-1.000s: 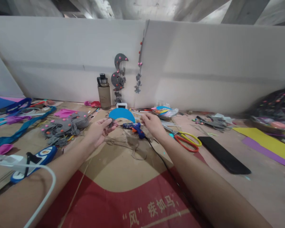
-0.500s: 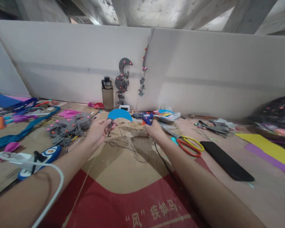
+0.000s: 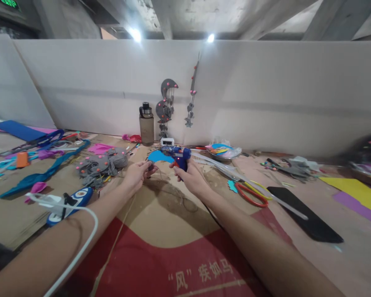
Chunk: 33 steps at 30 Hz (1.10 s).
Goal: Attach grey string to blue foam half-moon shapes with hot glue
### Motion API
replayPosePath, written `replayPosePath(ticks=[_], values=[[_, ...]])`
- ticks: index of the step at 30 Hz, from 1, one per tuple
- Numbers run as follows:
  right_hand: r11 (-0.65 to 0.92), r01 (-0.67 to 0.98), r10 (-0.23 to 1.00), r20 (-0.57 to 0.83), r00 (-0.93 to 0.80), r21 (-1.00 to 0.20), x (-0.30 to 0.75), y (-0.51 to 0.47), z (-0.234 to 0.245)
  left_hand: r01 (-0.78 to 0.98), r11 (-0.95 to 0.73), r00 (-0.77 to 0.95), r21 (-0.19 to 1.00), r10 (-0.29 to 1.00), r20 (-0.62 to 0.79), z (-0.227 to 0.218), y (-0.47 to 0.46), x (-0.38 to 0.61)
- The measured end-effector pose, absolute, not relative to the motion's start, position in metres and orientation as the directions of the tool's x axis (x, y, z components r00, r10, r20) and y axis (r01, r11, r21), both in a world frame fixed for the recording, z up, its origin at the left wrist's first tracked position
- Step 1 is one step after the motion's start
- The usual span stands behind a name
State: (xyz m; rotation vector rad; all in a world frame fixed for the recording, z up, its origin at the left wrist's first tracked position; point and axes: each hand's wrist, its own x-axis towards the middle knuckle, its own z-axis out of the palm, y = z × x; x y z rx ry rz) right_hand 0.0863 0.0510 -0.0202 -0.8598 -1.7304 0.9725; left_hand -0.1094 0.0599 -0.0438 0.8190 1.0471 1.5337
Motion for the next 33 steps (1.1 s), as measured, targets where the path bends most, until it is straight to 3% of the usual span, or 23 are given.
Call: replayPosePath(ticks=[5, 15, 33], values=[[0.457, 0.303, 0.871, 0.352, -0.344, -0.836, 0.083, 0.047, -0.030, -0.387, -0.035, -0.205, 0.921, 0.977, -0.049, -0.044, 0.059, -0.109], [0.491, 0.451, 0.868, 0.374, -0.326, -0.745, 0.084, 0.040, -0.024, -0.355, -0.015, -0.162, 0.935, 0.986, -0.046, -0.041, 0.054, -0.106], [0.507, 0.469, 0.858, 0.370, -0.357, -0.723, 0.083, 0.037, -0.024, -0.344, 0.002, -0.130, 0.939, 0.990, -0.049, -0.038, 0.047, -0.100]])
